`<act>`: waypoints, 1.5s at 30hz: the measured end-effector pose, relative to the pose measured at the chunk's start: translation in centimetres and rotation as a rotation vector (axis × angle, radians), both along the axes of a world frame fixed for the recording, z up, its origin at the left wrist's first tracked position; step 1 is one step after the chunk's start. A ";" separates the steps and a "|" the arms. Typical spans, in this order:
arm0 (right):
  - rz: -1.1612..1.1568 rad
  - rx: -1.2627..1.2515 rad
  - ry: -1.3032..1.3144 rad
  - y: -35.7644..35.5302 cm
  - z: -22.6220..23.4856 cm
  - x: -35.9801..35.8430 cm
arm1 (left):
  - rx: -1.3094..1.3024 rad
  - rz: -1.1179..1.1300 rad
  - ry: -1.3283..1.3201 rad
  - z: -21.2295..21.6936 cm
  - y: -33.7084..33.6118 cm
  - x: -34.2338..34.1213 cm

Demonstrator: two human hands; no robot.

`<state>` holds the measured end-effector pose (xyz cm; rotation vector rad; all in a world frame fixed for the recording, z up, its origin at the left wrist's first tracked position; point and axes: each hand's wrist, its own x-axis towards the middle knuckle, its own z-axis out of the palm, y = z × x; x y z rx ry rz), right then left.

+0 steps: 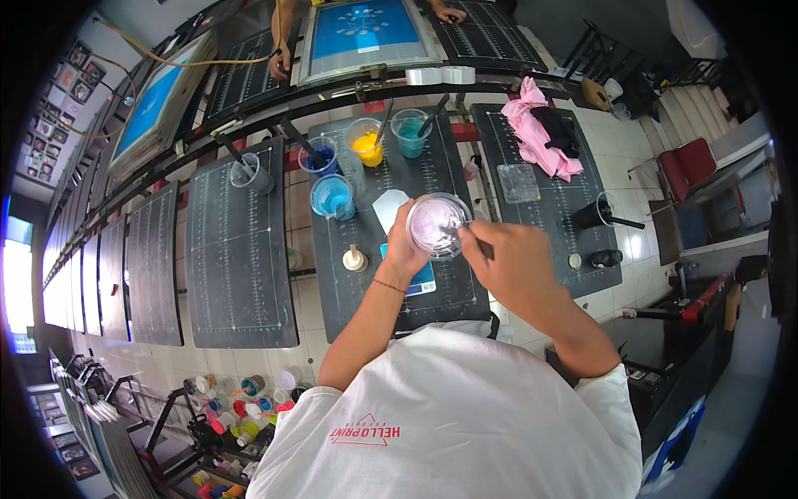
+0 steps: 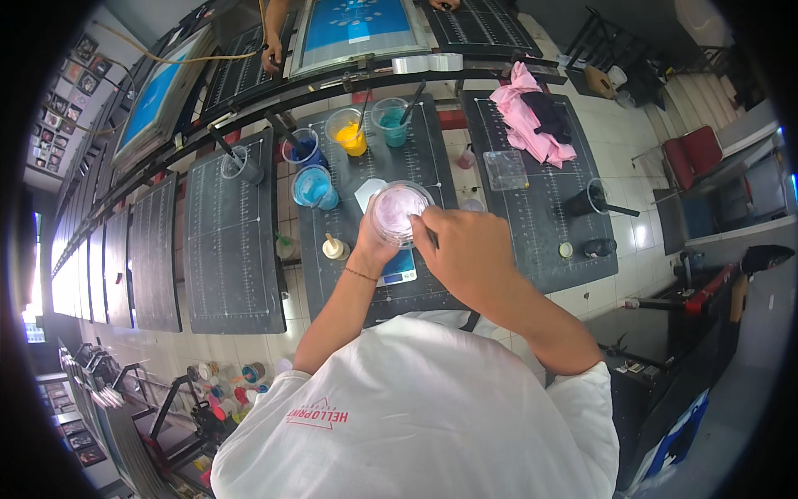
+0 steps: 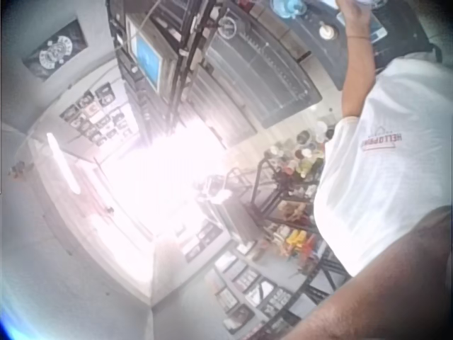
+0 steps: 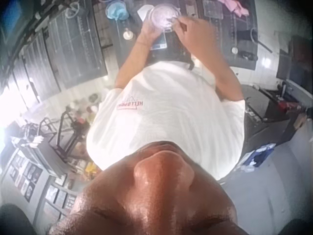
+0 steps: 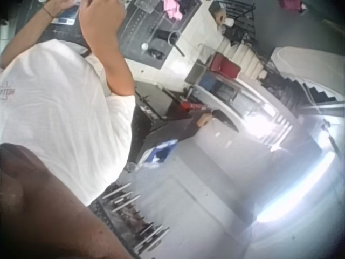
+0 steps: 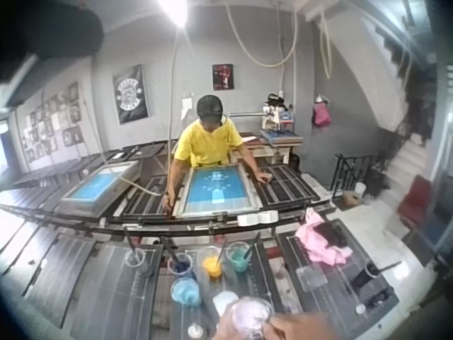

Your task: The person pours paint from a bottle into a cup on a scale, adds liquid from a smaller bottle, and then stirs the mixture with a stick in a larger container.

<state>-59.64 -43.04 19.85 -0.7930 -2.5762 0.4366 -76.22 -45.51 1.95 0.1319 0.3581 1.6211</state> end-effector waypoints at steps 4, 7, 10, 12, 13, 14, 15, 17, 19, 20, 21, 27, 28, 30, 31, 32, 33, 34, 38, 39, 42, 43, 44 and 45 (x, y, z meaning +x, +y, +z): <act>0.075 0.018 -0.031 0.0 0.3 0.5 | 0.056 0.008 0.022 -0.4 0.0 -0.3; 0.057 0.061 -0.029 0.1 1.2 0.5 | 0.008 0.009 0.020 -0.6 0.3 -0.4; 0.177 0.042 -0.050 0.1 2.4 0.6 | 0.093 -0.043 -0.017 -1.0 0.3 -0.7; 0.253 0.033 -0.064 0.2 2.7 0.8 | 0.143 -0.116 -0.009 -1.5 0.3 -1.0; 0.250 0.043 -0.056 0.8 2.8 0.9 | 0.134 -0.149 -0.025 -0.9 0.3 -0.8; 0.253 0.056 -0.047 1.4 3.0 0.9 | 0.127 -0.177 -0.041 0.2 0.1 -0.6; 0.306 0.087 -0.074 1.9 3.6 1.1 | 0.120 -0.205 -0.057 0.9 0.0 -0.5; 0.418 0.143 -0.128 2.6 5.2 1.2 | -0.031 -0.275 -0.056 0.0 -0.4 -0.7; 0.461 0.179 -0.127 3.4 6.2 1.1 | -0.125 -0.337 0.026 -0.4 -0.7 -0.8; 0.482 0.197 -0.127 3.9 6.5 1.0 | -0.095 -0.389 0.013 -0.5 -0.9 -1.0; 0.468 0.229 -0.150 4.6 6.5 0.9 | -0.065 -0.441 0.000 -0.5 -1.0 -1.3; 0.450 0.220 -0.292 5.1 6.7 0.7 | -0.056 -0.556 0.117 -2.2 -0.8 -2.8; 0.466 0.219 -0.208 4.6 7.0 0.5 | -0.060 -0.540 0.170 -1.9 -0.9 -2.7; 0.400 0.207 -0.149 4.5 6.9 0.5 | -0.034 -0.540 0.047 -1.4 -0.9 -2.7; 0.318 0.197 -0.173 4.9 6.4 0.7 | -0.021 -0.540 -0.013 -1.0 -0.8 -2.7; 0.235 0.187 -0.197 5.1 6.2 0.8 | -0.098 -0.465 0.145 -0.5 -0.7 -2.8; 0.304 0.145 -0.203 4.8 6.3 0.9 | -0.109 -0.460 0.157 -0.1 -0.7 -2.7; 0.377 0.102 -0.207 4.4 6.5 1.1 | -0.121 -0.450 0.169 0.1 -0.8 -2.7; 0.292 0.158 -0.121 3.8 7.9 0.9 | -0.066 -0.439 0.164 -0.2 -0.9 -2.6; 0.317 0.157 -0.140 3.8 7.4 1.0 | -0.076 -0.420 0.176 -0.2 -0.9 -2.6; 0.335 0.122 -0.157 3.9 6.7 1.5 | -0.118 -0.362 0.201 1.1 -0.5 -2.3; 0.314 0.084 -0.130 3.4 7.4 1.5 | -0.151 -0.333 0.203 2.0 -0.7 -1.9; 0.293 0.046 -0.104 3.2 7.7 1.4 | -0.183 -0.304 0.205 2.4 -0.8 -1.7; 0.249 0.046 -0.104 3.1 7.6 1.3 | -0.166 -0.304 0.216 2.0 -0.7 -1.7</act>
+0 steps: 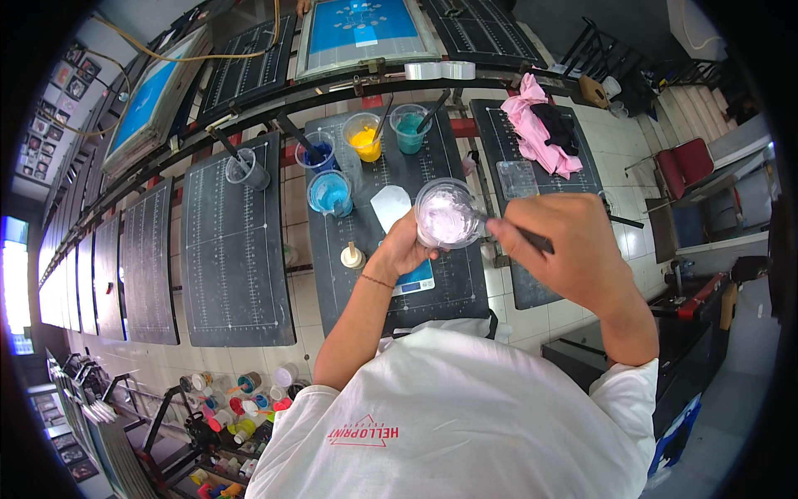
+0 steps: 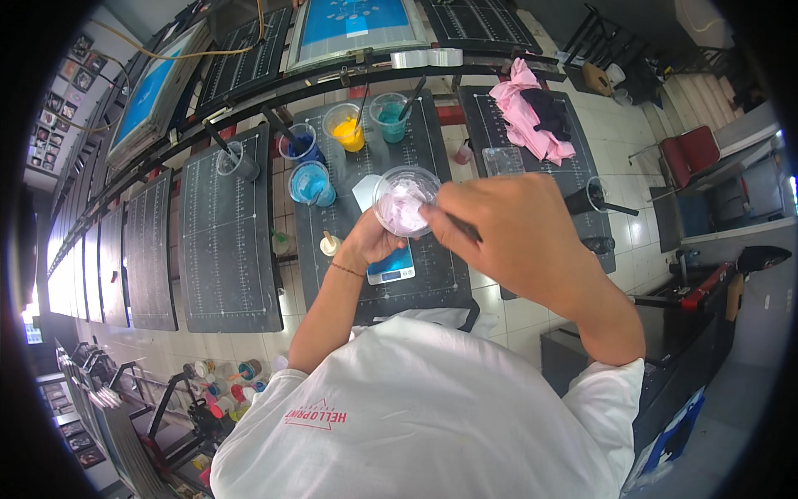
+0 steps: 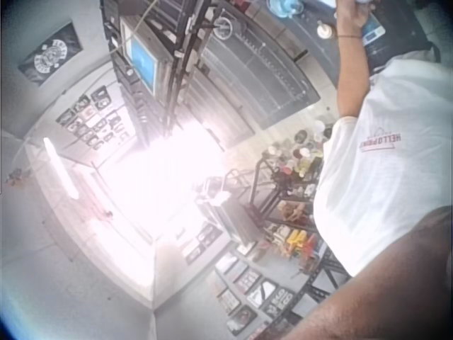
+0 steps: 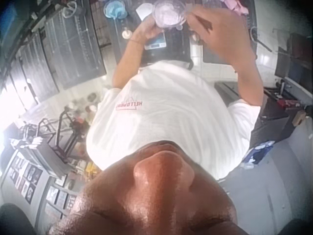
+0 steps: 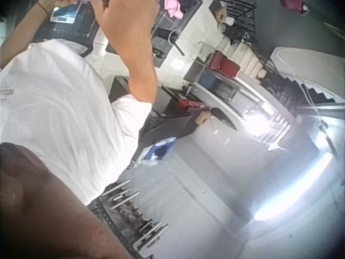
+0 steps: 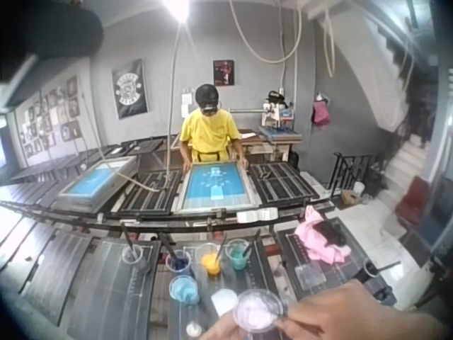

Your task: The person pours paint from a bottle into a cup on a scale, adds liquid from a smaller bottle, and then stirs the mixture with a stick in a larger container.

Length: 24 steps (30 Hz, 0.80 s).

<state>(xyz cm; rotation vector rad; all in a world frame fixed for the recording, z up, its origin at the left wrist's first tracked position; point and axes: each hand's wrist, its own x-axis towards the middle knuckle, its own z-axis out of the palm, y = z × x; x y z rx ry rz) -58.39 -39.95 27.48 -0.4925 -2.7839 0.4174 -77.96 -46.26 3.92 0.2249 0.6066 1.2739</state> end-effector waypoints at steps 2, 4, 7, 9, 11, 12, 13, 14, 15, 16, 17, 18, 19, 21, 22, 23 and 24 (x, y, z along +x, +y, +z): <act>-0.095 0.010 0.005 -0.1 -0.1 -0.1 | 0.043 -0.013 0.017 -0.5 0.3 0.0; -0.004 -0.024 -0.020 -0.1 -1.1 0.0 | -0.009 0.051 0.055 -0.1 0.5 0.5; -0.081 -0.026 0.029 -0.3 -0.4 -0.2 | 0.035 0.080 0.045 -0.3 0.5 0.4; -0.043 0.011 0.023 -0.3 -0.9 -0.4 | 0.035 0.108 0.045 -0.4 0.3 0.4; 0.140 0.080 -0.050 0.3 -2.7 -0.4 | -0.026 0.150 0.074 1.7 0.5 1.2; 0.077 0.056 -0.008 0.1 -2.4 -0.2 | -0.015 0.138 0.083 1.6 0.6 1.2; 0.026 0.029 0.034 -0.2 -1.9 -0.3 | -0.008 0.137 0.094 1.1 0.4 1.1; -0.025 0.001 0.076 -0.4 -1.7 -0.3 | 0.000 0.136 0.104 0.8 0.3 0.9; -0.001 0.025 0.042 -0.3 -1.9 -0.4 | 0.005 0.134 0.108 0.6 0.2 0.7; 0.016 0.051 0.007 -0.2 -2.1 -0.4 | 0.012 0.126 0.112 0.5 0.4 0.6; 0.033 0.077 -0.028 -0.1 -2.2 -0.4 | 0.019 0.117 0.116 0.5 0.5 0.6; 0.050 0.052 -0.037 -0.2 -2.0 -0.2 | 0.015 0.116 0.106 0.5 0.5 0.7; 0.073 0.027 -0.046 -0.1 -1.8 -0.2 | 0.010 0.120 0.097 0.7 0.4 0.8; 0.061 0.028 -0.036 0.1 -0.9 0.0 | -0.008 0.132 0.086 1.1 0.4 0.9; 0.025 0.052 -0.019 0.3 -0.2 0.4 | -0.021 0.140 0.083 1.2 0.4 1.0; -0.011 0.076 -0.002 0.4 0.1 0.6 | -0.035 0.147 0.079 1.2 0.4 1.0; 0.012 0.100 -0.006 0.5 0.0 0.5 | 0.007 0.114 0.061 0.5 0.3 0.6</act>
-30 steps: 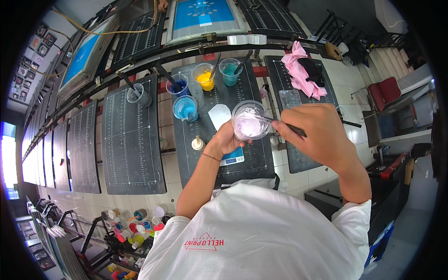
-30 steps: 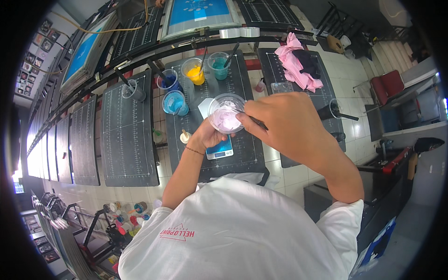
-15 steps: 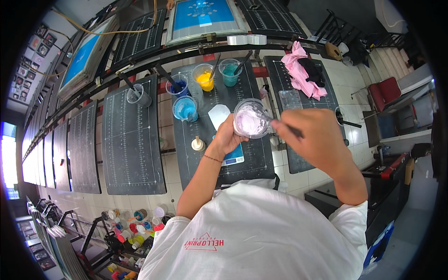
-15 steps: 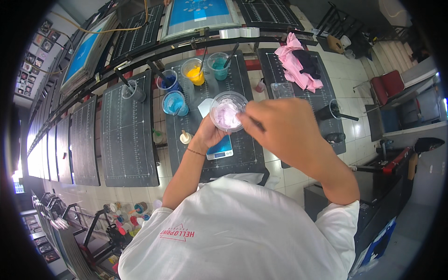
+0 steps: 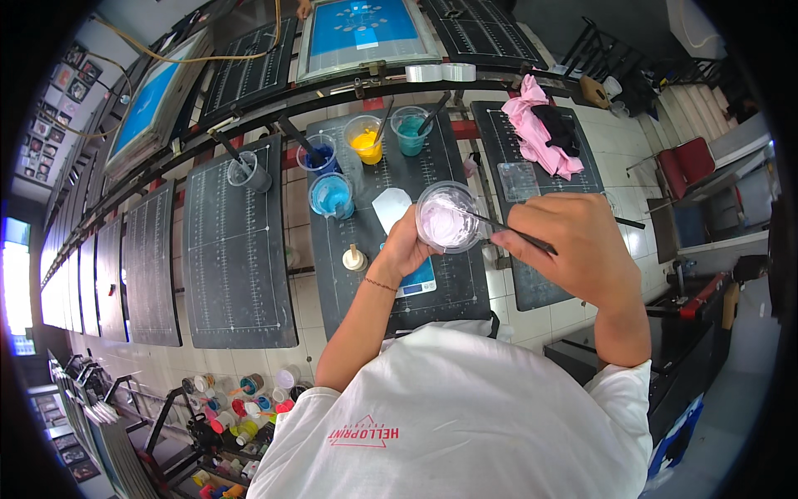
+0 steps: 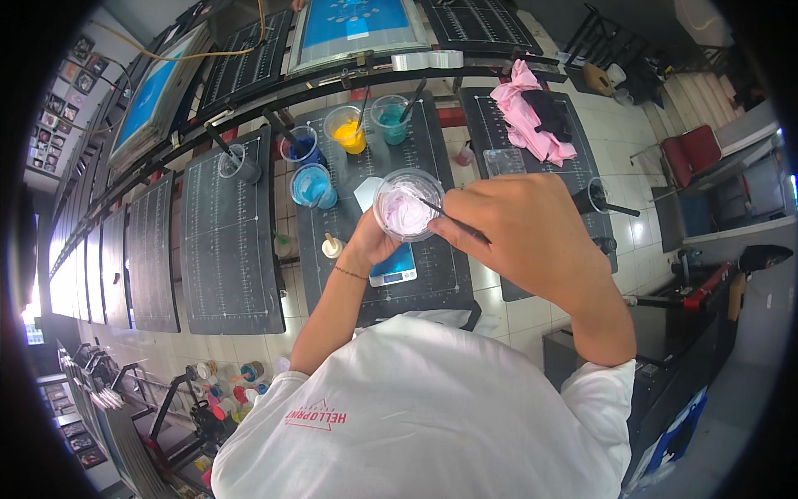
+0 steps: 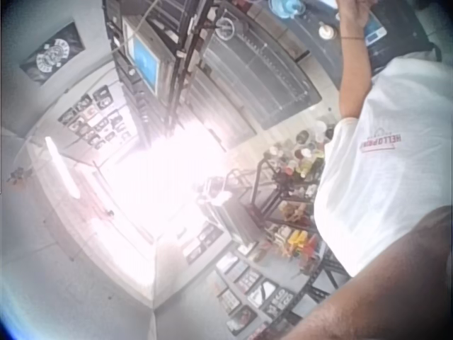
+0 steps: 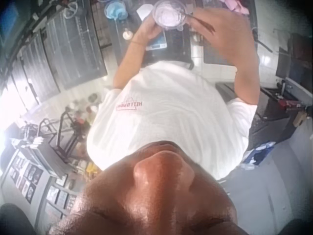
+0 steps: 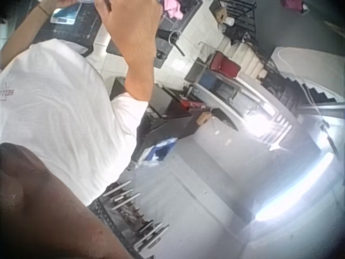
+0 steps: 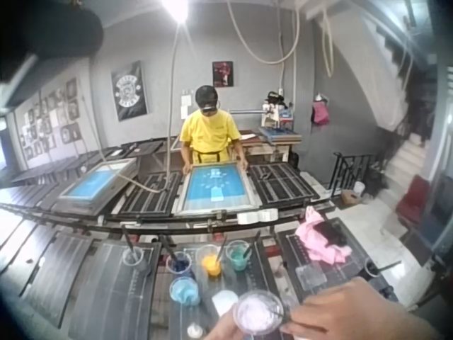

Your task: The person pours paint from a bottle into a cup on a scale, adds liquid from a smaller bottle, and then stirs the mixture with a stick in a larger container.

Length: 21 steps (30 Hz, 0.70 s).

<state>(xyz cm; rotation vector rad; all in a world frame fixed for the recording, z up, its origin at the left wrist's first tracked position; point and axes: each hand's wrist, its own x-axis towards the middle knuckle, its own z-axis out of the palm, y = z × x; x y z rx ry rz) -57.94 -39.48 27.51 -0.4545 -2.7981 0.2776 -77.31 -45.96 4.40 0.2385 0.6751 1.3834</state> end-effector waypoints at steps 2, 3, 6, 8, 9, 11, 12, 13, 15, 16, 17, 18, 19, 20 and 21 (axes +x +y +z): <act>0.033 0.053 -0.009 0.0 -0.2 -0.1 | 0.089 -0.081 -0.031 -0.9 0.0 -0.6; 0.062 0.072 -0.008 0.0 -0.7 -0.4 | 0.057 -0.076 -0.013 -1.3 0.0 -0.5; 0.126 0.094 -0.047 -0.1 -1.9 -0.6 | -0.014 -0.086 0.021 0.3 0.1 0.2; 0.168 0.079 -0.116 -0.2 -1.2 -0.5 | -0.020 -0.091 0.024 0.0 0.1 0.1; 0.158 0.093 -0.124 -0.4 -0.2 -0.2 | -0.011 -0.103 0.003 0.0 -0.1 -0.2; 0.128 0.116 -0.143 -0.8 1.9 0.8 | 0.003 -0.137 -0.042 0.2 -0.5 -0.5; 0.140 0.128 -0.117 -0.7 1.7 0.5 | -0.032 -0.127 -0.040 0.3 -0.7 -0.5; 0.141 0.142 -0.093 -0.5 1.3 0.2 | -0.063 -0.128 -0.039 0.6 -0.7 -0.2; 0.182 0.146 -0.089 -0.3 0.0 -0.3 | -0.112 -0.126 -0.006 1.4 -0.7 0.3; 0.230 0.135 -0.110 0.0 -1.1 -0.7 | -0.129 -0.116 0.024 1.9 -0.6 0.6; 0.277 0.125 -0.131 0.1 -1.7 -0.9 | -0.146 -0.106 0.055 2.1 -0.5 0.8; 0.243 0.120 -0.125 -0.2 -0.9 -0.5 | -0.136 -0.104 0.039 2.2 -0.5 0.9; 0.227 0.111 -0.116 -0.6 0.3 -0.2 | -0.131 -0.083 0.024 2.0 -0.7 0.7; 0.197 0.102 -0.110 -0.8 1.1 0.1 | -0.126 -0.076 0.008 1.8 -0.8 0.7; 0.208 0.109 -0.097 -0.7 1.3 0.0 | -0.123 -0.072 -0.003 1.3 -0.8 0.6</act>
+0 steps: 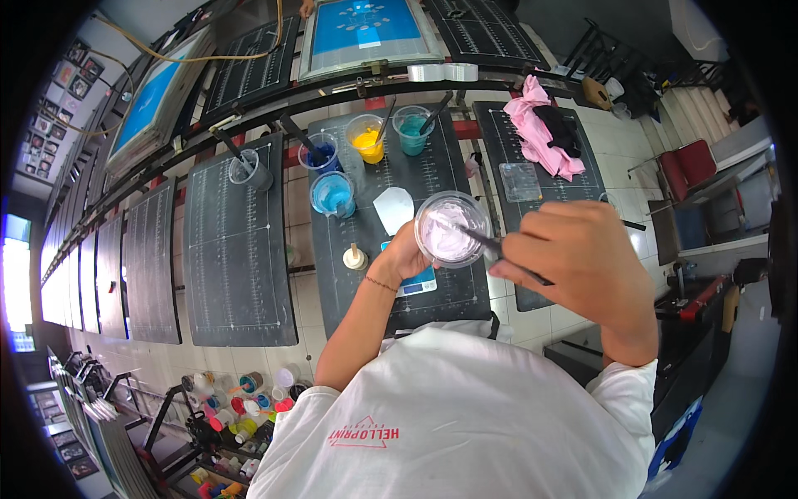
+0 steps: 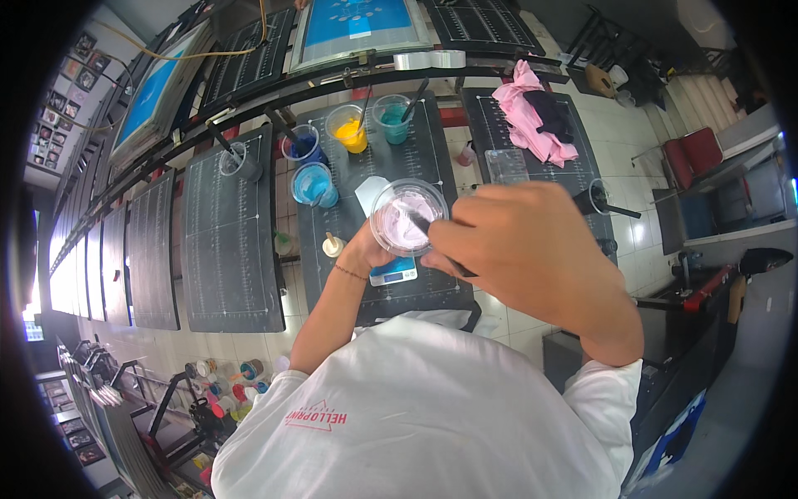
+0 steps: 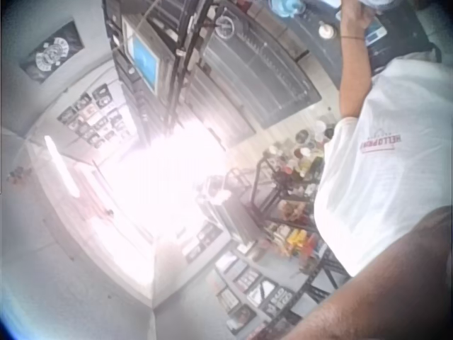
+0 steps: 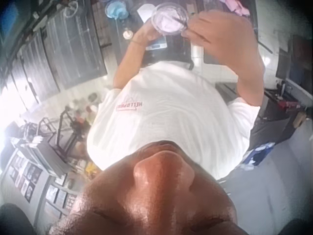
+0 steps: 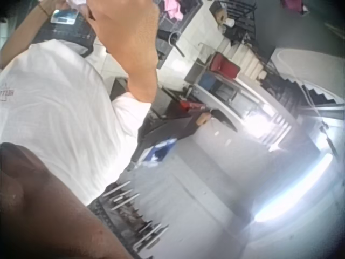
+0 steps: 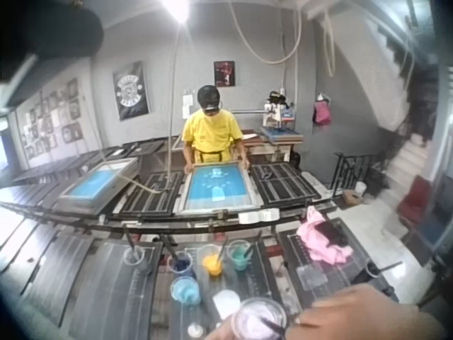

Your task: The person pours paint from a bottle into a cup on a scale, adds liquid from a smaller bottle, and then stirs the mixture with a stick in a larger container.

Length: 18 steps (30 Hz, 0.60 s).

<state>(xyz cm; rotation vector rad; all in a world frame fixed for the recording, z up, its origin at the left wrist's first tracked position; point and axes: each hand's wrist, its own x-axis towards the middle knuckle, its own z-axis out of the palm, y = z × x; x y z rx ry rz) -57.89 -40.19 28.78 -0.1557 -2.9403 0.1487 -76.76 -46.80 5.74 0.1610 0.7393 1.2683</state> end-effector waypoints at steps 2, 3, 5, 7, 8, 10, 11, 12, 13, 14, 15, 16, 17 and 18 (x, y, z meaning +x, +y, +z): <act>0.014 0.017 0.030 0.2 0.3 0.0 | 0.011 0.000 -0.019 -0.2 0.3 -0.1; 0.061 -0.025 0.008 0.1 -0.4 -0.1 | -0.030 0.013 -0.003 -0.1 0.2 -0.1; 0.147 -0.107 -0.040 0.0 -2.3 -0.5 | -0.110 0.033 0.027 2.3 0.3 0.3; 0.045 -0.062 -0.013 0.2 -0.8 0.1 | 0.072 -0.044 0.003 -0.7 0.0 -0.5; -0.006 -0.039 0.006 0.3 -0.3 0.3 | 0.129 -0.065 -0.025 -1.5 0.1 -0.8; 0.021 -0.043 0.039 0.6 -1.2 -0.1 | 0.155 -0.075 -0.031 -1.8 0.2 -1.0; 0.031 -0.043 0.055 0.8 -1.6 -0.2 | 0.124 -0.062 -0.008 -1.3 0.3 -0.7; 0.032 -0.040 0.044 0.8 -1.7 -0.1 | 0.093 -0.050 0.016 -0.8 0.5 -0.6; 0.037 -0.041 0.030 0.6 -1.9 -0.1 | 0.102 -0.045 0.022 -0.5 0.4 -0.5; 0.042 -0.043 0.016 0.5 -2.0 -0.1 | 0.112 -0.040 0.028 -0.4 0.3 -0.4; 0.011 -0.033 0.033 0.7 -2.0 -0.1 | 0.121 -0.035 0.034 -0.3 0.3 -0.4; -0.021 -0.026 0.049 1.0 -2.1 -0.1 | 0.161 -0.013 0.005 -0.3 0.3 -0.2; -0.053 -0.018 0.065 1.2 -2.3 -0.1 | 0.152 -0.018 0.031 -0.2 0.3 -0.3; -0.039 -0.026 0.059 1.0 -2.8 -0.1 | 0.143 -0.024 0.057 -0.2 0.4 -0.4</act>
